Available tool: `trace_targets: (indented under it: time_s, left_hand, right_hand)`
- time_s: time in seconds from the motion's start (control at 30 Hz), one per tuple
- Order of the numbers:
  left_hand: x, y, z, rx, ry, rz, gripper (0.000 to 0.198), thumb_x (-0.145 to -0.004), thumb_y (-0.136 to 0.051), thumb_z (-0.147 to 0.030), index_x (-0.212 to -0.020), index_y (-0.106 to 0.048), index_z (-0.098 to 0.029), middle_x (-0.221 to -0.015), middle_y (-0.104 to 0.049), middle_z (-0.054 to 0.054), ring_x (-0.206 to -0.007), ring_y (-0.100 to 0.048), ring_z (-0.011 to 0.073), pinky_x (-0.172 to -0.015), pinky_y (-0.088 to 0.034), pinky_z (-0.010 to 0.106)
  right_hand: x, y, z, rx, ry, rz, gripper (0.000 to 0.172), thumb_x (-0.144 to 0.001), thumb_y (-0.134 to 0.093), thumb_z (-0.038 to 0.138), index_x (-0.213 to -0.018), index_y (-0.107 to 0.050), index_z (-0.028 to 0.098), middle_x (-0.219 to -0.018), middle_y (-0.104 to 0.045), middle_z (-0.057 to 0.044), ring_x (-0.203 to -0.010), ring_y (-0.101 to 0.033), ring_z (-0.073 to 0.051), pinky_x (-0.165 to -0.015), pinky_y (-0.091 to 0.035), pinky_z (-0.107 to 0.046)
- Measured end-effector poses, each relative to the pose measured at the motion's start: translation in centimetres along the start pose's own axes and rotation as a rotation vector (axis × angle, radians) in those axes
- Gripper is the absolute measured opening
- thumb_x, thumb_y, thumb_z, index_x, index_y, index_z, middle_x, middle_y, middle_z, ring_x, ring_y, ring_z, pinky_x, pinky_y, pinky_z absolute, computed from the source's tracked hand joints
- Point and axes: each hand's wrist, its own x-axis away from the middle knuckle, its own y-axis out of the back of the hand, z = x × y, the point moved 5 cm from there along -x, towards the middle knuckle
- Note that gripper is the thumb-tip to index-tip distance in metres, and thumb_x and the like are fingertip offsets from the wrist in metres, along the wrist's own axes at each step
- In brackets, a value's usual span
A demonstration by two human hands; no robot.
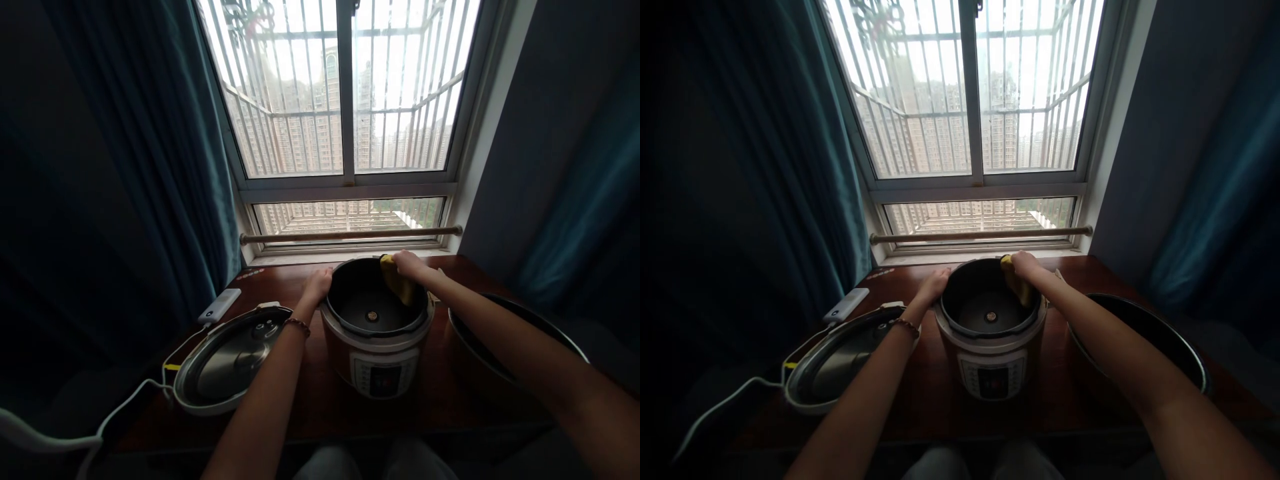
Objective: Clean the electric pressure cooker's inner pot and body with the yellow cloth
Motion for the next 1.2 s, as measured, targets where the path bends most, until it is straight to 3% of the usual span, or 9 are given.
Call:
trace_targets:
  time_s: [0.17, 0.4, 0.67, 0.83, 0.93, 1.2]
  left_hand:
    - [-0.1, 0.0, 0.1, 0.003, 0.005, 0.003, 0.053, -0.090, -0.018, -0.044, -0.103, -0.063, -0.018, -0.112, -0.063, 0.012, -0.100, -0.058, 0.0241, -0.081, -0.042, 0.032]
    - [0.1, 0.2, -0.3, 0.028, 0.000, 0.005, 0.050, -0.090, -0.020, -0.040, -0.101, -0.064, -0.018, -0.113, -0.063, 0.011, -0.103, -0.057, 0.0225, -0.082, -0.041, 0.030]
    - [0.6, 0.7, -0.8, 0.044, 0.006, 0.008, 0.047, -0.090, -0.024, -0.038, -0.100, -0.064, -0.017, -0.112, -0.064, 0.011, -0.103, -0.057, 0.0221, -0.082, -0.041, 0.028]
    - [0.8, 1.0, -1.0, 0.051, 0.012, 0.007, 0.044, -0.090, -0.026, -0.037, -0.102, -0.063, -0.017, -0.114, -0.063, 0.010, -0.104, -0.056, 0.0219, -0.083, -0.040, 0.028]
    - [0.8, 1.0, -1.0, 0.054, 0.018, 0.010, 0.043, -0.090, -0.026, -0.037, -0.101, -0.063, -0.017, -0.113, -0.063, 0.010, -0.103, -0.056, 0.0215, -0.083, -0.040, 0.028]
    - [0.9, 1.2, -1.2, 0.061, 0.012, 0.017, 0.038, -0.089, -0.030, -0.035, -0.096, -0.063, -0.019, -0.109, -0.065, 0.009, -0.098, -0.057, 0.0210, -0.082, -0.040, 0.029]
  right_hand:
    - [2.3, 0.0, -0.2, -0.036, -0.031, -0.016, 0.039, -0.073, -0.046, 0.005, -0.108, -0.061, 0.015, -0.101, -0.064, -0.012, -0.092, -0.059, -0.020, -0.072, -0.040, -0.023]
    - [7.0, 1.0, -0.5, -0.010, -0.098, -0.034, 0.027, -0.076, -0.044, 0.010, -0.093, -0.066, 0.013, -0.095, -0.064, -0.017, -0.086, -0.061, -0.026, -0.069, -0.041, -0.029]
    - [10.7, 1.8, 0.2, 0.031, -0.092, -0.049, 0.026, -0.078, -0.042, 0.009, -0.081, -0.067, 0.013, -0.085, -0.066, -0.013, -0.080, -0.061, -0.020, -0.067, -0.040, -0.026]
    - [14.5, 2.8, 2.8, 0.061, -0.007, -0.060, 0.021, -0.079, -0.044, 0.014, -0.074, -0.064, 0.018, -0.078, -0.066, -0.007, -0.070, -0.059, -0.017, -0.061, -0.037, -0.026]
    - [16.2, 2.9, 5.4, 0.020, 0.079, -0.114, 0.017, -0.081, -0.045, 0.019, -0.074, -0.061, 0.019, -0.075, -0.064, -0.006, -0.075, -0.056, -0.018, -0.062, -0.036, -0.027]
    - [14.9, 1.5, 11.8, -0.085, 0.140, -0.245, 0.021, -0.086, -0.038, 0.028, -0.079, -0.055, 0.018, -0.078, -0.062, -0.006, -0.069, -0.053, -0.015, -0.059, -0.033, -0.028]
